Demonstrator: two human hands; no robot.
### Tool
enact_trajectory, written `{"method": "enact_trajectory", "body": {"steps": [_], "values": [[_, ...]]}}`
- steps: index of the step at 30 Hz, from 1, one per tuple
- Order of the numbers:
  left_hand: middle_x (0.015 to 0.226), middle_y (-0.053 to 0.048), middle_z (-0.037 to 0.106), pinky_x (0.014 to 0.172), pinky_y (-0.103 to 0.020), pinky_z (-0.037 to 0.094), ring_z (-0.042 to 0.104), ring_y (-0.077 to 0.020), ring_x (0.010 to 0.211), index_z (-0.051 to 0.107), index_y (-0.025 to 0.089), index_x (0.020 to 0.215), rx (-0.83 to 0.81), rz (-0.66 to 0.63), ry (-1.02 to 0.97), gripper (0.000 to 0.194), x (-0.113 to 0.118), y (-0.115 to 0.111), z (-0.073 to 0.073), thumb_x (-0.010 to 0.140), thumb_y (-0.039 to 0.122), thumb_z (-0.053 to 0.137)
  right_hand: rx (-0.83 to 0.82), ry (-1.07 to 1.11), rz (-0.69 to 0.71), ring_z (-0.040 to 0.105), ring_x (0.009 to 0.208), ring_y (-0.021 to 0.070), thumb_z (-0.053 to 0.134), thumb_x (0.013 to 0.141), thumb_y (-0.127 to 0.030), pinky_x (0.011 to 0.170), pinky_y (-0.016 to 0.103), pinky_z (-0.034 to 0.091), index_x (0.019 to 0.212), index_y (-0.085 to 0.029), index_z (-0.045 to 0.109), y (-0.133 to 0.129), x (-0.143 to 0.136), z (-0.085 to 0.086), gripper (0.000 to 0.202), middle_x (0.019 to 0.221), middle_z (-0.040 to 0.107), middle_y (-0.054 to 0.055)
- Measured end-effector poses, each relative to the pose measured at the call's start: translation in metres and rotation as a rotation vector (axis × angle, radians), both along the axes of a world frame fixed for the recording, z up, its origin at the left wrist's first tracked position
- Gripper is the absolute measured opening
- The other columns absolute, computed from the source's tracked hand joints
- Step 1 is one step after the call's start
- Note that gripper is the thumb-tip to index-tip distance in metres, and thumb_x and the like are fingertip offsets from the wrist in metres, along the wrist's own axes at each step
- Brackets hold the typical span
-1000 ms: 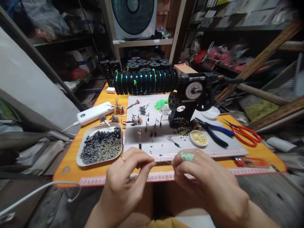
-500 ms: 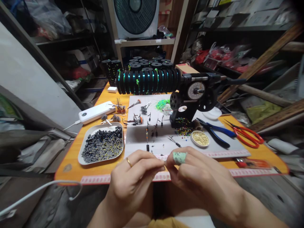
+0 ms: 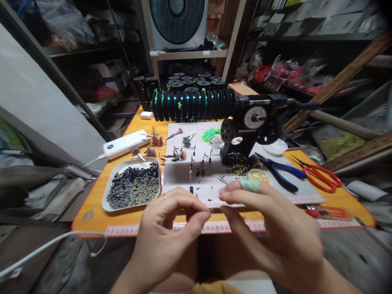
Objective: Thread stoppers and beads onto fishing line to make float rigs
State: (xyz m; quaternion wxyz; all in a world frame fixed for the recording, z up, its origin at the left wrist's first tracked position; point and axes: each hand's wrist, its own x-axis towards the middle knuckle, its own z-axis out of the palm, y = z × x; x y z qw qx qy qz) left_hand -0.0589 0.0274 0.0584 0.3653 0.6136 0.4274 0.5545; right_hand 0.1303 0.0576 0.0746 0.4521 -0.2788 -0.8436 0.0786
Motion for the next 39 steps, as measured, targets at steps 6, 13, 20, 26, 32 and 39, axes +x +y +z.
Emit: {"method": "enact_trajectory", "body": {"steps": [6, 13, 20, 26, 32, 39], "values": [[0.076, 0.004, 0.069, 0.068, -0.014, 0.050, 0.063, -0.0082, 0.073, 0.073, 0.024, 0.079, -0.134, -0.037, -0.200, 0.013, 0.001, -0.001, 0.004, 0.085, 0.013, 0.071, -0.161, 0.061, 0.040, 0.058, 0.067, 0.0115, 0.060, 0.087, -0.003, 0.059, 0.023, 0.050, 0.095, -0.016, 0.065, -0.003, -0.016, 0.005, 0.016, 0.076, 0.061, 0.002], [0.079, 0.001, 0.068, 0.068, -0.019, 0.051, 0.063, -0.0119, 0.074, 0.070, 0.020, 0.081, -0.233, -0.082, -0.104, 0.008, -0.002, -0.003, 0.011, 0.089, 0.020, 0.067, 0.319, -0.071, 0.036, 0.064, 0.101, 0.0234, 0.060, 0.087, -0.006, 0.081, 0.033, 0.059, 0.096, -0.015, 0.065, 0.004, -0.007, -0.010, 0.013, 0.103, 0.068, 0.014], [0.083, 0.000, 0.069, 0.073, -0.018, 0.052, 0.066, -0.0103, 0.079, 0.067, 0.019, 0.089, 0.181, 0.084, 0.190, 0.015, -0.001, -0.002, 0.002, 0.086, 0.004, 0.066, 0.109, -0.030, 0.080, 0.062, 0.088, 0.0209, 0.060, 0.086, -0.002, 0.076, 0.035, 0.057, 0.085, -0.014, 0.061, 0.006, -0.012, -0.004, 0.013, 0.086, 0.068, 0.010], [0.091, -0.004, 0.070, 0.080, -0.015, 0.052, 0.066, -0.0091, 0.083, 0.068, 0.010, 0.102, 0.585, 0.155, 0.464, 0.027, -0.006, -0.001, -0.002, 0.082, -0.007, 0.065, -0.060, 0.064, 0.120, 0.059, 0.079, 0.0157, 0.056, 0.086, 0.002, 0.072, 0.031, 0.052, 0.082, -0.012, 0.060, 0.004, -0.017, 0.003, 0.015, 0.079, 0.065, 0.008], [0.088, -0.007, 0.070, 0.073, -0.027, 0.053, 0.063, -0.0157, 0.081, 0.065, 0.009, 0.104, 0.653, 0.074, 0.574, 0.025, -0.011, 0.001, -0.001, 0.083, -0.005, 0.063, -0.056, -0.029, 0.161, 0.056, 0.080, 0.0173, 0.054, 0.088, 0.000, 0.073, 0.032, 0.051, 0.084, -0.013, 0.060, 0.003, -0.012, 0.005, 0.014, 0.080, 0.064, 0.008], [0.073, 0.002, 0.060, 0.063, -0.020, 0.049, 0.060, -0.0106, 0.068, 0.060, 0.020, 0.077, 0.161, 0.133, 0.142, 0.024, 0.003, 0.002, 0.002, 0.074, -0.003, 0.058, 0.023, -0.065, 0.077, 0.060, 0.086, 0.0180, 0.055, 0.092, -0.004, 0.078, 0.030, 0.052, 0.097, -0.015, 0.059, 0.001, -0.017, -0.006, 0.013, 0.093, 0.064, 0.009]]}}
